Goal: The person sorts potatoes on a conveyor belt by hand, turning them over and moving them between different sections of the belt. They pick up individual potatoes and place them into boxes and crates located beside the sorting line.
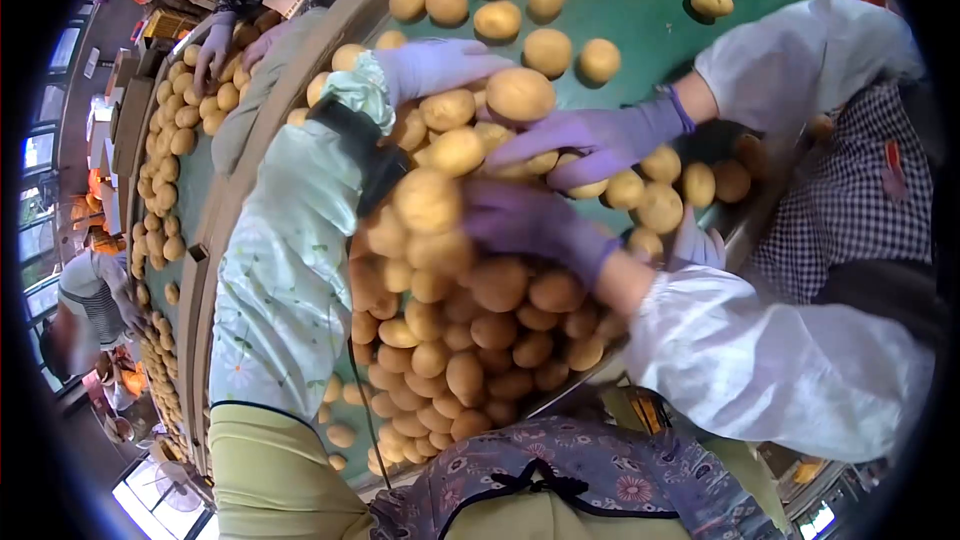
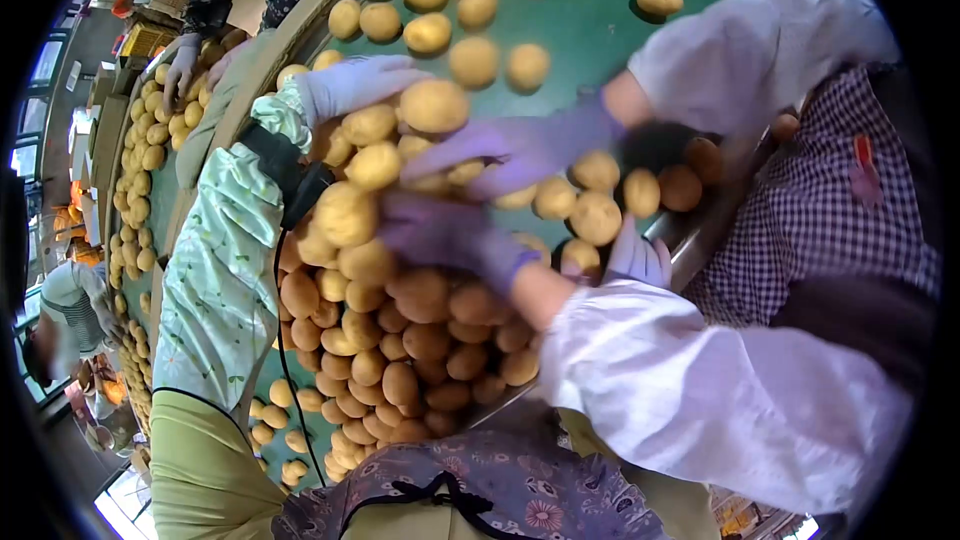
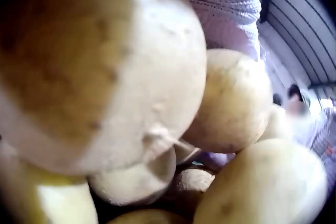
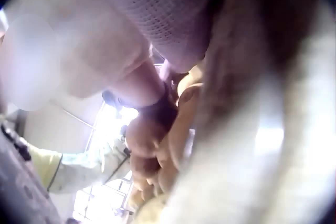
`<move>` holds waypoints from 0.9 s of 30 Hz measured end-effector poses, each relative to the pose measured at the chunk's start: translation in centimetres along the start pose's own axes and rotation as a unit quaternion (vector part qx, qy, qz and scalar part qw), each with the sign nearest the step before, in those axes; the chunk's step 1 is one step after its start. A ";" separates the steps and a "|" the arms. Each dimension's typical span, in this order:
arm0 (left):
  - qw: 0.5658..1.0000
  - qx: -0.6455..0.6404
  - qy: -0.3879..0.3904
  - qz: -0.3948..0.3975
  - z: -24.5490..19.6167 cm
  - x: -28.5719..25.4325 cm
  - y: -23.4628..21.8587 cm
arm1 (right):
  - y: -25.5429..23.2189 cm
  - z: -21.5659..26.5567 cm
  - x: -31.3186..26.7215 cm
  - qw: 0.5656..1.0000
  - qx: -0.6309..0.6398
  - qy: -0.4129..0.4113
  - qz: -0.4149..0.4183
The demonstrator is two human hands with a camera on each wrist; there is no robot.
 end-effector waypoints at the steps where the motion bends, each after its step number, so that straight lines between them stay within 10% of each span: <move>1: 0.995 0.045 0.081 0.048 0.3 -1.5 1.4 | 5.0 -1.1 1.5 0.998 -0.051 0.009 0.039; 6: 0.862 0.226 0.423 0.164 -1.7 -10.6 8.6 | 12.6 13.8 -0.4 0.973 -0.049 0.182 0.136; 8: 0.908 0.285 0.112 0.285 -0.3 -13.8 10.5 | 17.3 17.0 -0.2 0.971 -0.007 0.128 0.200; 12: 0.861 0.341 0.197 0.323 3.9 -25.2 8.8 | 18.5 23.4 -11.4 0.878 0.439 0.189 0.037; 13: 0.903 -0.089 0.164 0.386 15.5 -24.1 6.0 | 20.7 24.1 -13.2 0.857 0.479 0.191 -0.014; 17: 0.840 0.267 0.324 0.344 14.3 -45.8 3.2 | 39.8 17.1 -11.0 0.827 0.451 0.237 -0.235; 20: 0.963 0.025 -0.049 0.265 16.4 -57.9 5.4 | 52.9 16.3 -10.1 0.798 0.463 0.252 -0.294; 21: 0.963 0.024 -0.047 0.263 18.6 -61.4 5.2 | 58.0 16.4 -10.3 0.800 0.450 0.248 -0.308; 23: 0.910 0.148 0.150 0.356 24.0 -67.0 4.9 | 67.8 17.0 -10.3 0.771 0.468 0.272 -0.335; 24: 0.912 0.146 0.148 0.353 24.9 -71.6 5.3 | 72.2 18.1 -10.7 0.701 0.578 0.300 -0.291; 27: 0.904 0.136 0.258 0.314 27.0 -87.4 5.1 | 83.9 20.9 -9.7 0.706 0.615 0.260 -0.236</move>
Point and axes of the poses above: each hand's wrist, its own x-axis towards the middle knuckle, its own y-axis out of the palm, z = x × y, the point moved 1 cm from there along x, towards the middle knuckle, and after that the axes turned 9 degrees about y, right-handed, at the moved point
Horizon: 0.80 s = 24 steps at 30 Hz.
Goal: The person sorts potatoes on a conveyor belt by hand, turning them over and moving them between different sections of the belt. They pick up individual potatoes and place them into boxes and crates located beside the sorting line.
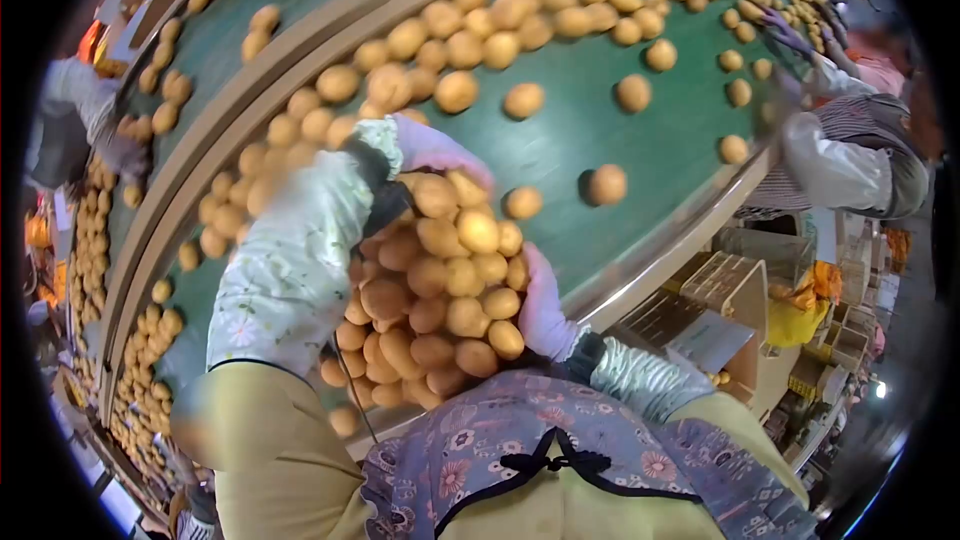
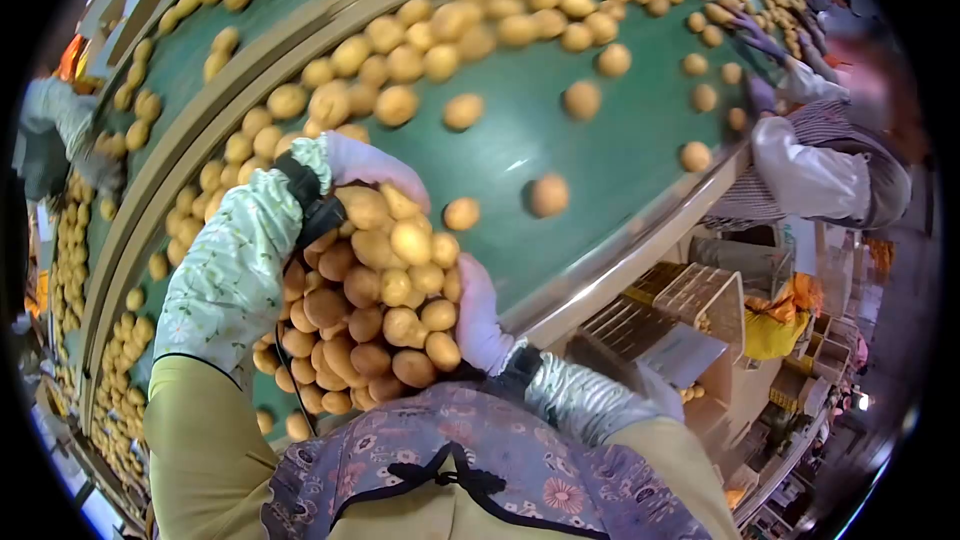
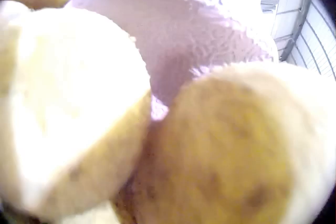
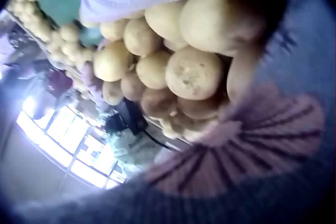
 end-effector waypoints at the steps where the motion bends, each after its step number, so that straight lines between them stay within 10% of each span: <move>1: 0.999 0.007 0.029 -0.015 -1.1 -4.0 2.9 | 3.5 -3.0 -1.1 0.994 -0.098 -0.050 0.006; 3: 0.998 -0.022 0.050 -0.039 5.7 -12.9 8.1 | 7.8 -9.4 -1.4 0.980 -0.183 -0.076 0.022; 7: 1.000 0.019 0.009 0.011 2.5 -25.5 18.2 | 13.7 -22.9 -2.5 0.977 -0.206 -0.009 0.061; 9: 0.888 -0.243 -0.374 -0.116 -1.9 -32.2 22.6 | 16.9 -29.7 -3.3 0.952 -0.284 -0.014 0.111; 10: 0.955 -0.194 -0.206 -0.092 -2.7 -37.3 25.0 | 18.5 -32.8 -3.3 0.959 -0.260 -0.004 0.117; 11: 0.949 -0.203 -0.227 -0.083 -6.0 -38.0 26.2 | 19.9 -35.1 -3.2 0.933 -0.308 0.040 0.181; 13: 0.657 -0.343 -0.621 -0.256 -13.4 -39.4 29.5 | 22.4 -38.5 -3.4 0.848 -0.418 0.146 0.292; 15: 0.750 -0.232 -0.597 -0.162 -11.4 -50.9 37.5 | 24.4 -42.7 -3.0 0.794 -0.455 0.207 0.346; 17: 0.736 -0.089 -0.622 -0.253 -13.7 -57.4 44.3 | 25.8 -33.8 -5.1 0.705 -0.488 0.277 0.433; 18: 0.584 -0.073 -0.715 -0.376 -15.9 -55.2 45.3 | 27.3 -26.1 -7.5 0.668 -0.471 0.407 0.407; 19: 0.562 -0.029 -0.709 -0.425 -17.6 -52.7 45.3 | 22.2 -34.0 -3.9 0.725 -0.491 0.212 0.433; 22: 0.532 0.139 -0.630 -0.549 -17.6 -49.2 47.7 | 19.8 -21.4 -6.0 0.727 -0.562 0.262 0.296; 24: 0.561 0.227 -0.587 -0.537 -18.7 -39.7 45.0 | 13.8 -17.2 -5.1 0.840 -0.428 0.084 0.322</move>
Point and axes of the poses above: each hand's wrist, its own x-axis towards the middle knuckle, its own y-axis out of the palm, z = x × y, the point moved 1 cm from there along x, towards the middle knuckle, and after that the axes turned 9 degrees about y, right-handed, at the moved point
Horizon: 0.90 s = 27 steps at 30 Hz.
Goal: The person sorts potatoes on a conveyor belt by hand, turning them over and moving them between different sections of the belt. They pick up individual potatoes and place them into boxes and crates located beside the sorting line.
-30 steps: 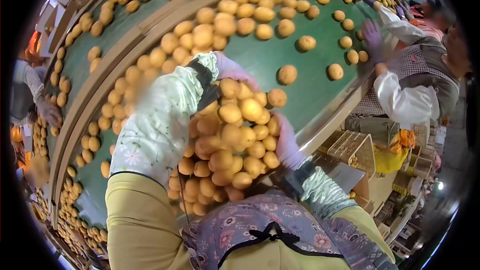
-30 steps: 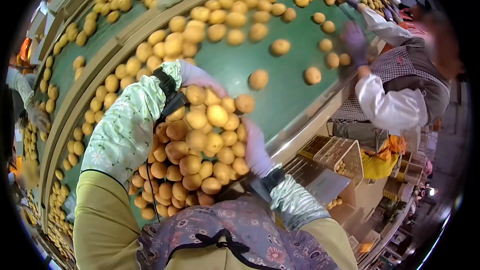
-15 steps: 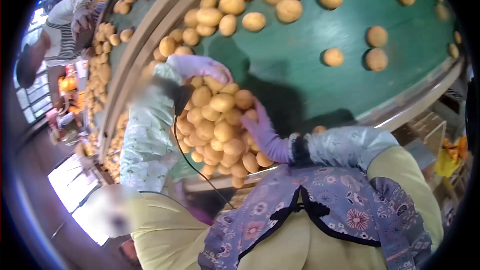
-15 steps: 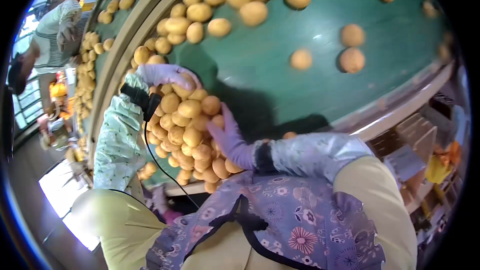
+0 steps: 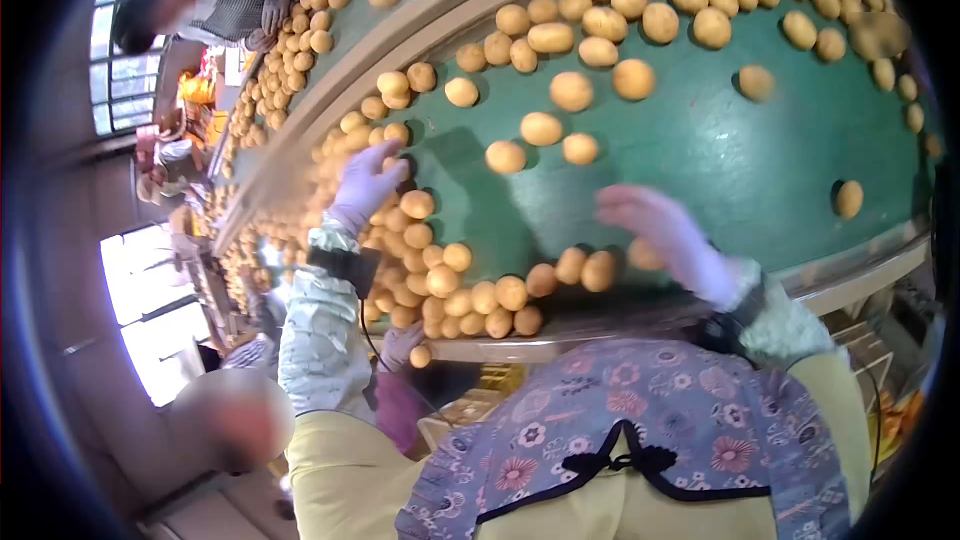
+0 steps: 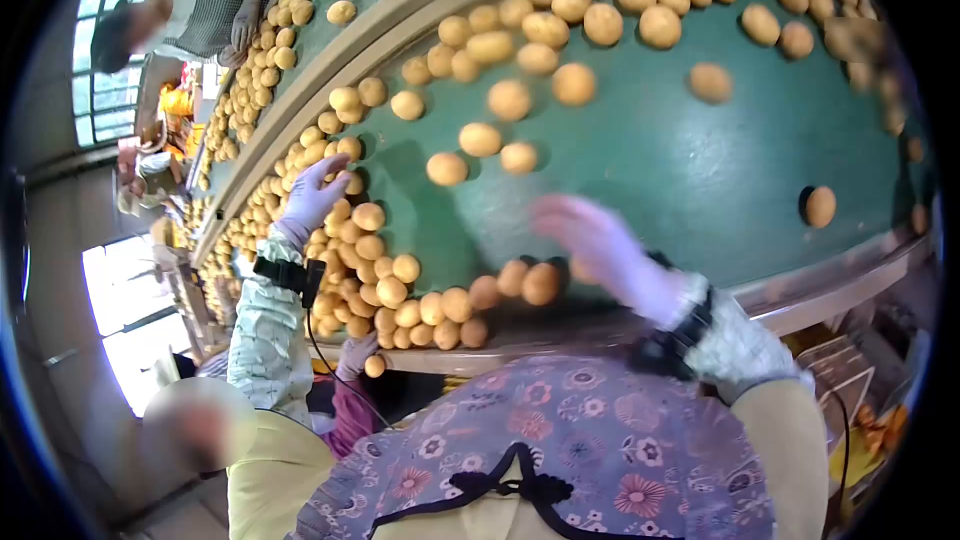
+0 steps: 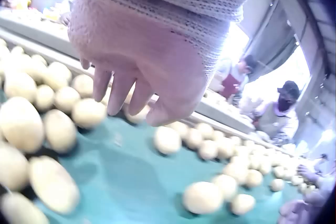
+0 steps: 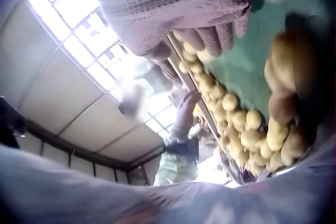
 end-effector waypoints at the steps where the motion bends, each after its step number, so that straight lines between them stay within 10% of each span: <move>1: 0.997 0.055 0.044 0.011 -5.2 0.0 0.8 | -2.9 1.4 -3.1 0.995 -0.008 -0.064 -0.077; 4: 0.949 0.031 0.295 -0.106 -15.0 0.3 7.2 | -11.9 1.6 -10.0 0.938 -0.120 -0.196 -0.258; 6: 0.917 -0.047 0.385 -0.091 -22.9 0.5 11.2 | -17.9 0.9 -13.6 0.812 -0.071 -0.324 -0.481; 12: 0.812 -0.106 0.574 -0.019 -37.5 -1.2 25.7 | -25.6 6.7 -12.7 0.743 -0.060 -0.331 -0.578; 20: 0.842 -0.091 0.529 0.058 -35.8 -2.4 26.2 | -32.8 13.7 2.2 0.716 -0.131 -0.443 -0.524; 21: 0.846 -0.090 0.521 0.076 -35.1 -2.3 24.9 | -31.5 14.5 2.9 0.644 -0.334 -0.355 -0.590; 22: 0.854 -0.090 0.504 0.088 -33.9 -3.0 24.0 | -28.0 15.9 4.2 0.789 -0.126 -0.411 -0.438; 23: 0.856 -0.094 0.499 0.099 -33.0 -3.4 23.6 | -26.4 16.1 6.4 0.739 -0.223 -0.451 -0.448; 25: 0.871 -0.096 0.476 0.077 -30.7 -5.1 24.1 | -23.7 14.7 9.6 0.776 -0.133 -0.457 -0.413; 26: 0.874 -0.069 0.477 0.069 -29.6 -6.2 24.0 | -22.5 14.7 11.0 0.631 -0.340 -0.486 -0.501; 27: 0.879 -0.040 0.472 0.057 -28.1 -7.2 23.9 | -20.5 13.6 12.1 0.652 -0.310 -0.483 -0.496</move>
Point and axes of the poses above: each hand's wrist, its own x-axis towards the middle knuckle, its own y-axis out of the palm, z = x × y, the point moved 1 cm from there along x, towards the middle knuckle, and after that the axes turned 9 degrees about y, right-handed, at the moved point
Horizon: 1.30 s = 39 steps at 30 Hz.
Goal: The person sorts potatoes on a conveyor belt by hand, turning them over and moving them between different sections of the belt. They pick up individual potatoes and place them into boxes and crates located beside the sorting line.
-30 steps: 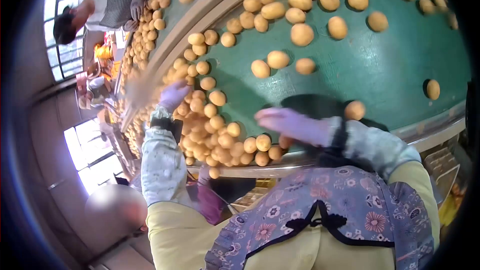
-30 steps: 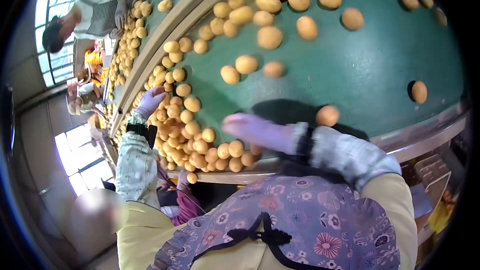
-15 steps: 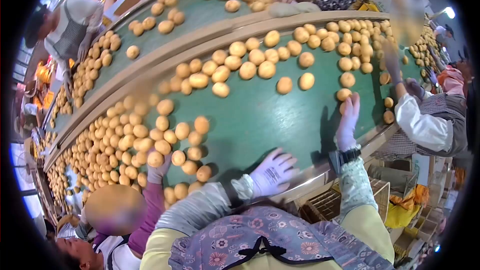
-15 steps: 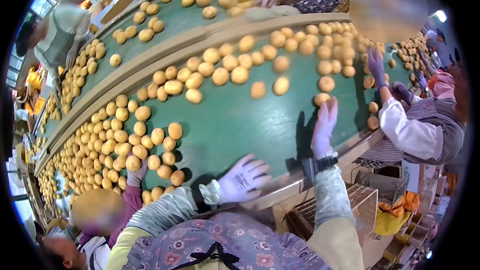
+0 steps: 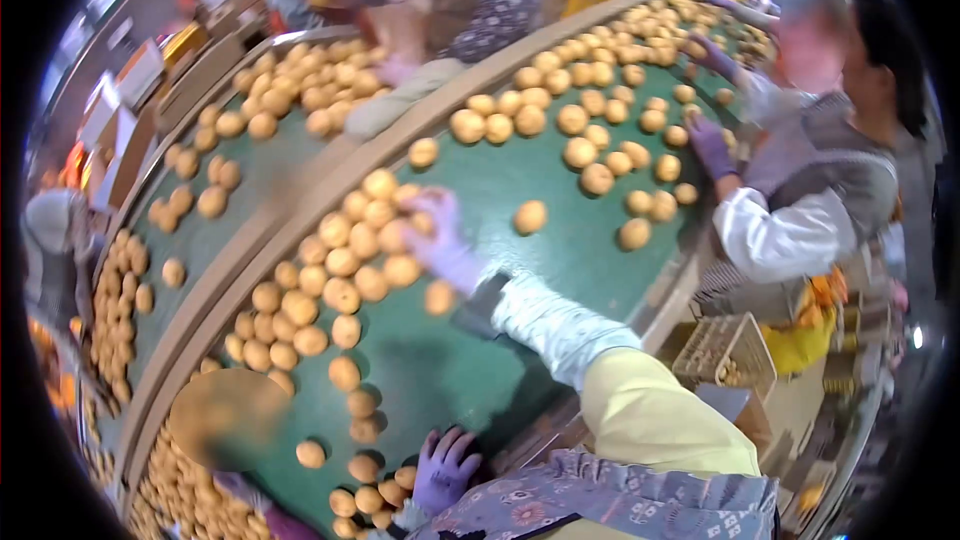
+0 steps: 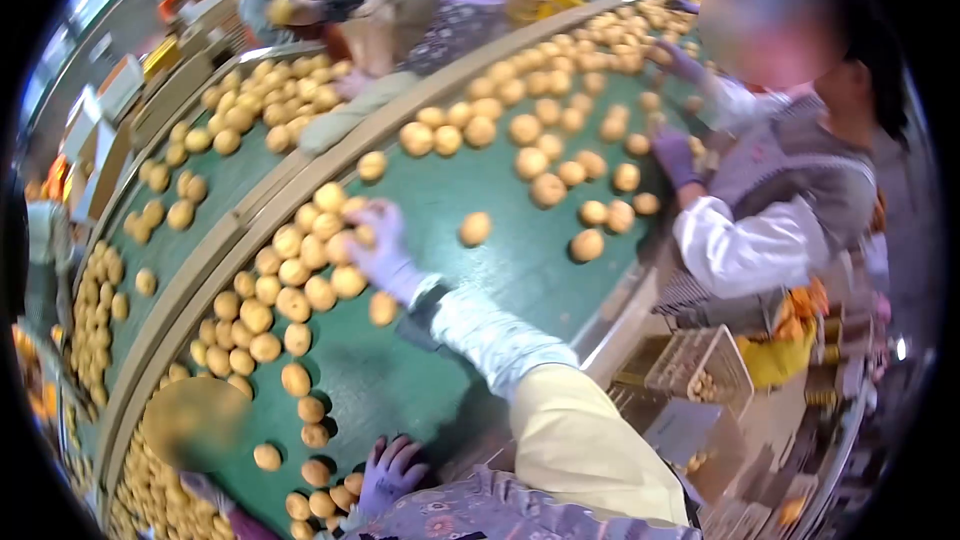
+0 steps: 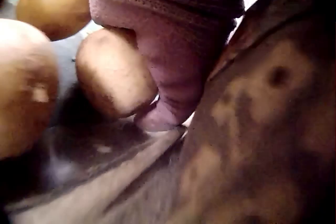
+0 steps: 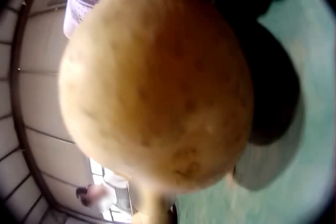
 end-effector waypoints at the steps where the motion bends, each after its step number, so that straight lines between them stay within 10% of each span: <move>1: 1.000 -0.004 0.020 0.000 0.1 -1.6 0.7 | 0.4 1.3 -1.3 1.000 0.005 0.016 0.010; 6: 0.976 0.195 -0.004 -0.096 1.0 -11.6 4.8 | 3.4 8.7 -10.7 0.978 0.078 0.067 0.180; 9: 0.985 0.069 -0.131 -0.093 -2.8 -13.2 -4.5 | 9.0 14.3 -19.7 0.986 0.040 -0.013 0.158; 17: 0.940 0.164 -0.294 -0.056 0.1 -33.7 -9.8 | 20.9 29.8 -32.7 0.957 0.092 0.017 0.276; 19: 0.911 0.155 -0.363 -0.124 2.1 -40.6 -12.7 | 25.7 33.3 -35.4 0.948 0.077 -0.007 0.309; 23: 0.673 0.337 -0.637 -0.164 2.3 -56.7 -16.6 | 31.4 40.0 -42.3 0.839 0.172 0.050 0.514; 26: 0.658 0.393 -0.561 -0.315 1.2 -61.3 -15.5 | 28.6 43.1 -41.7 0.720 0.164 0.016 0.674; 28: 0.700 0.398 -0.492 -0.333 -1.7 -56.4 -15.9 | 27.1 42.4 -38.7 0.735 0.113 -0.076 0.665; 32: 0.867 0.064 -0.389 -0.304 -5.6 -42.4 -14.5 | 25.9 34.5 -28.1 0.908 -0.070 -0.183 0.371; 34: 0.912 0.168 -0.230 -0.294 -5.9 -39.4 -11.4 | 23.8 30.9 -23.9 0.932 -0.209 -0.229 0.187; 36: 0.904 0.208 -0.265 -0.265 -3.1 -42.1 -10.1 | 22.3 25.5 -22.8 0.914 -0.315 -0.144 0.212; 37: 0.876 0.162 -0.429 -0.146 -1.9 -44.6 -10.7 | 21.6 24.2 -23.6 0.930 -0.226 -0.061 0.283; 39: 0.794 0.189 -0.543 -0.198 -0.8 -51.5 -13.2 | 21.2 25.8 -28.1 0.926 -0.250 -0.115 0.259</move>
Point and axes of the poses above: each hand's wrist, its own x-axis towards the middle knuckle, its own y-axis out of the palm, z = x × y, the point moved 1 cm from there along x, towards the middle knuckle, and after that the axes turned 9 degrees about y, right-handed, at the moved point
